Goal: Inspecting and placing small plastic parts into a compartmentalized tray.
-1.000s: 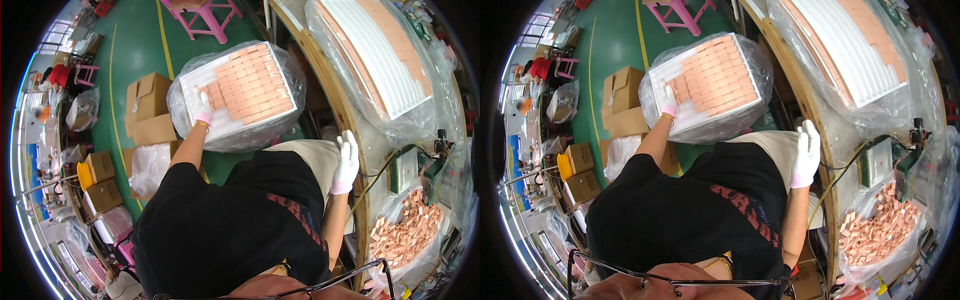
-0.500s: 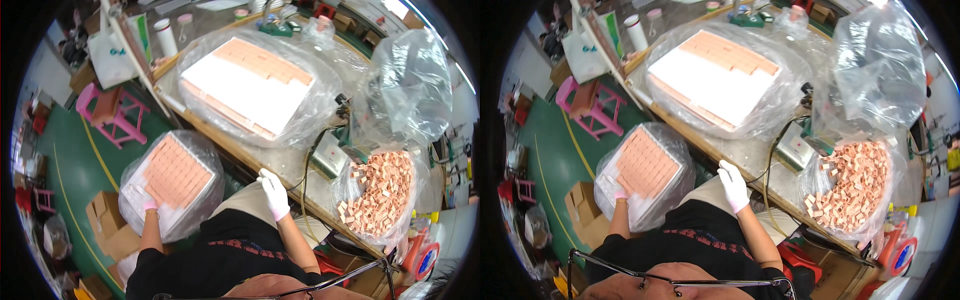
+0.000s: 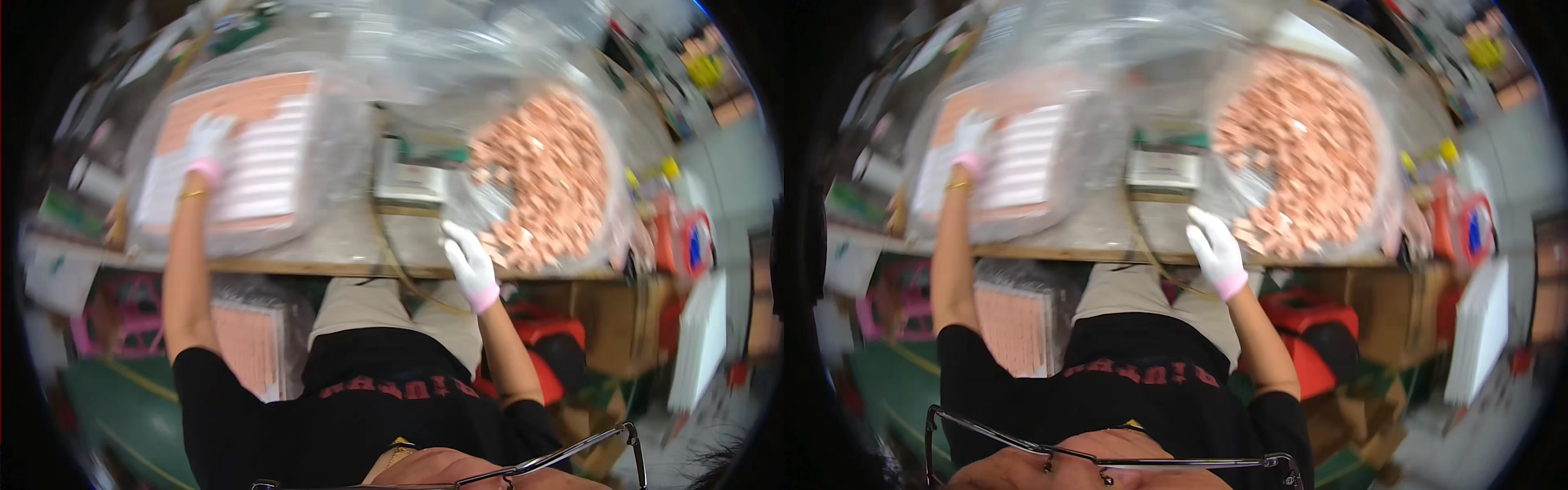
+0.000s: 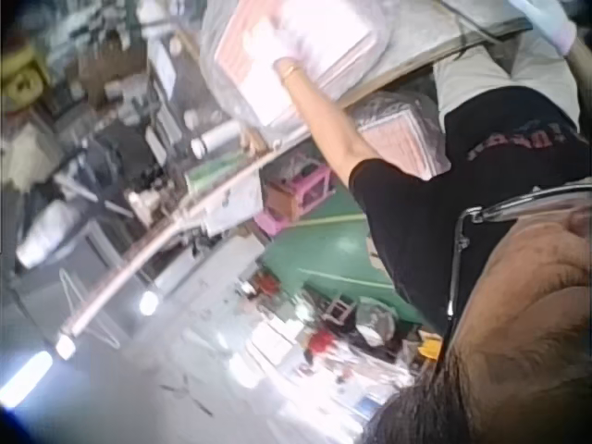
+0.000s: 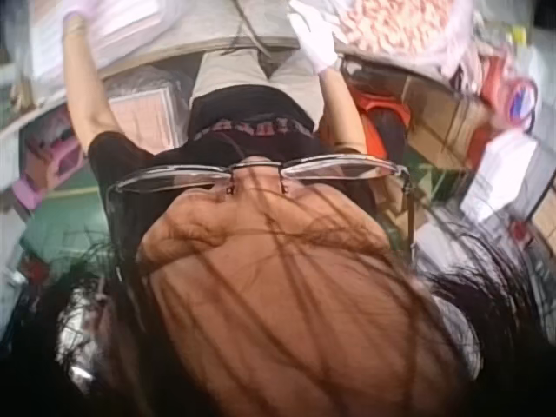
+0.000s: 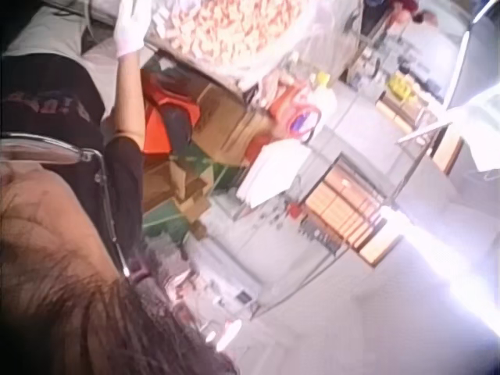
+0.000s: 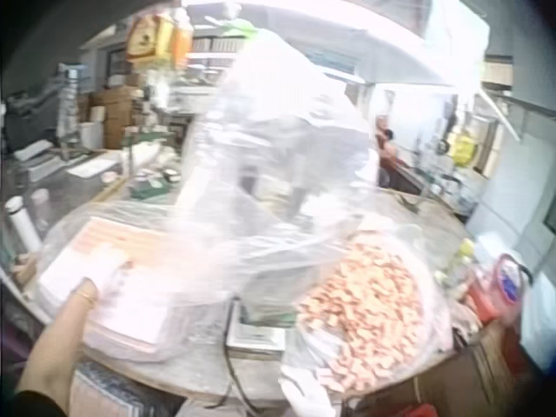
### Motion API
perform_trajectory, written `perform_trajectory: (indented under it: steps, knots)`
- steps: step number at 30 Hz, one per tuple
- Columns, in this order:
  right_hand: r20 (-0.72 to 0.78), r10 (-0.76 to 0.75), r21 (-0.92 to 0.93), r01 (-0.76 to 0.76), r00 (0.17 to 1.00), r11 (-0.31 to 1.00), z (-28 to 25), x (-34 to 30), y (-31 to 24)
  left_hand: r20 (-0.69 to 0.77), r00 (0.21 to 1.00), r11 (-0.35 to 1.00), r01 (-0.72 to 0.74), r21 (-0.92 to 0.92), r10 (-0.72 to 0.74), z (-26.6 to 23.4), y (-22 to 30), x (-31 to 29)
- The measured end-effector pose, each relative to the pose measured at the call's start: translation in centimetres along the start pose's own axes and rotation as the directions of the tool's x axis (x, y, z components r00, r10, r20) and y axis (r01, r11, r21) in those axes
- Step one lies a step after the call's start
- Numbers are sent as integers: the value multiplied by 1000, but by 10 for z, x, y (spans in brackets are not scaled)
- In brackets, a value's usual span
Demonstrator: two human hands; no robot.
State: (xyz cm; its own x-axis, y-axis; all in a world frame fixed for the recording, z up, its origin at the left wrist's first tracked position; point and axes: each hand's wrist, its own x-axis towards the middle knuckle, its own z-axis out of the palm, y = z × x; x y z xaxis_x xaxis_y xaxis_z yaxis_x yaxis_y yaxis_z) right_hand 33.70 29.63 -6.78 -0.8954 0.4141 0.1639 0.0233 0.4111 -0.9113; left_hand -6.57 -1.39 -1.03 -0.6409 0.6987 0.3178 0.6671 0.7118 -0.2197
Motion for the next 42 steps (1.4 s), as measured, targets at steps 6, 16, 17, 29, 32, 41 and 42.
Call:
perform_trajectory:
  steps: [6,16,17,29,32,41,42]
  knots:
    - [-401,-122,-433,-70,908,899,-112,14,61,401,907,986,160,-51,-127,-15,28,40]
    - [262,64,-953,248,963,175,-118,125,90,-282,949,964,-197,-179,141,79,-43,-8]
    - [248,129,-956,221,960,193,-123,125,82,-200,978,977,-90,-193,51,70,-7,-12]
    - [131,130,403,-172,983,899,-10,71,-12,377,912,124,360,-925,163,-43,294,-29]
    - [19,-98,161,94,995,982,-4,70,-13,327,934,-18,332,-943,142,-39,296,-35]
    - [10,-308,9,308,951,951,0,67,9,290,883,-342,420,-841,369,-13,303,-42]
    - [18,-382,-121,381,924,916,8,77,1,254,853,-520,487,-702,456,22,293,-44]
